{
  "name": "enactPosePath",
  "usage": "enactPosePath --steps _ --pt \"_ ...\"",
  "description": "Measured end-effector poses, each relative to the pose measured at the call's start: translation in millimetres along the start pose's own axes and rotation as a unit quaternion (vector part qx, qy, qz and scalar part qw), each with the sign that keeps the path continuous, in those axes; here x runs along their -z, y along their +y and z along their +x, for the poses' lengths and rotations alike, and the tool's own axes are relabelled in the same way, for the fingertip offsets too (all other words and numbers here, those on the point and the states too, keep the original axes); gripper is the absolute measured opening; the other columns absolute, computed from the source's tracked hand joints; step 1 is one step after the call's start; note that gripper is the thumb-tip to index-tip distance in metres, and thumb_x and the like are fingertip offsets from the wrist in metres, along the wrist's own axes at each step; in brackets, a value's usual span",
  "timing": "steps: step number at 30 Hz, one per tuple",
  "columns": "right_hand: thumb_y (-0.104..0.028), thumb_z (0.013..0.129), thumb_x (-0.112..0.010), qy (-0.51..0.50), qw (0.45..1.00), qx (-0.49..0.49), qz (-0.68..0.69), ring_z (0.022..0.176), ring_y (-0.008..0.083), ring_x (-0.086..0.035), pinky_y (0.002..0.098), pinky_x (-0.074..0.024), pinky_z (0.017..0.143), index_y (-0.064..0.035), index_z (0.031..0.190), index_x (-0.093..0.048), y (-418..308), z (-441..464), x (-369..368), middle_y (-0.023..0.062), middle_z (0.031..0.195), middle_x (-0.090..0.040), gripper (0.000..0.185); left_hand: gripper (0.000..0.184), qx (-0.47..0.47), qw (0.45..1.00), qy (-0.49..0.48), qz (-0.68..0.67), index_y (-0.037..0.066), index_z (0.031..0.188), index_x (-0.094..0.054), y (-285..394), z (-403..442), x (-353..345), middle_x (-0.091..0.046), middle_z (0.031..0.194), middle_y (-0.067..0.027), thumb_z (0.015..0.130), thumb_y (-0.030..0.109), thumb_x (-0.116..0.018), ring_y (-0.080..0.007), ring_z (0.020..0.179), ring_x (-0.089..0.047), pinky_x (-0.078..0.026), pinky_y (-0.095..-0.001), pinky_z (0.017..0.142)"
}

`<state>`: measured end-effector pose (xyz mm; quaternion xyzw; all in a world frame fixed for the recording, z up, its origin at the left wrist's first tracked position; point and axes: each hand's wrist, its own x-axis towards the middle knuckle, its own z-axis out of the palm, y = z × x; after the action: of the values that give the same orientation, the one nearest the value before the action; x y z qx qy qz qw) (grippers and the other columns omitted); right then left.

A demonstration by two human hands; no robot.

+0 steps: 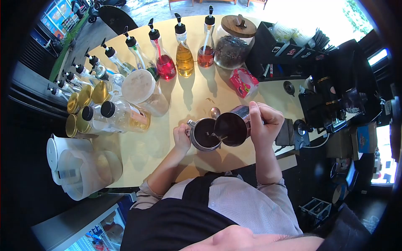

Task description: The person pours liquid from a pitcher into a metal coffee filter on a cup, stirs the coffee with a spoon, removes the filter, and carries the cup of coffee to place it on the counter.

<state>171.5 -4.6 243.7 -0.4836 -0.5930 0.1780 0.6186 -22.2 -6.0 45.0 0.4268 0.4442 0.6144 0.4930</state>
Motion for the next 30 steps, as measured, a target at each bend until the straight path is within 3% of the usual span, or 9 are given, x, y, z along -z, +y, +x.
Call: enactPosePath --steps 13,30 --pt "0.006 0.081 -0.058 0.022 1.000 0.017 0.004 0.042 0.0064 -0.030 0.0266 -0.0220 0.042 0.0022 0.049 -0.040 1 -4 7 0.0020 0.043 -0.035 0.037 0.055 0.001 1.000 -0.018 -0.023 0.000 0.062 -0.060 -4 1 4 -0.042 0.050 0.0031 0.097 0.033 -0.034 -0.0056 0.046 -0.032 -0.022 -0.0260 0.045" --pt "0.004 0.081 -0.060 0.033 0.999 0.026 -0.009 0.045 0.0047 -0.026 0.0265 -0.0187 0.042 0.0020 0.050 -0.037 15 7 7 0.0004 0.045 -0.030 0.039 0.052 -0.020 0.999 -0.026 -0.001 0.000 0.063 -0.058 -5 2 6 -0.045 0.052 0.0023 0.097 0.032 -0.034 -0.0052 0.047 -0.034 -0.023 -0.0254 0.045"
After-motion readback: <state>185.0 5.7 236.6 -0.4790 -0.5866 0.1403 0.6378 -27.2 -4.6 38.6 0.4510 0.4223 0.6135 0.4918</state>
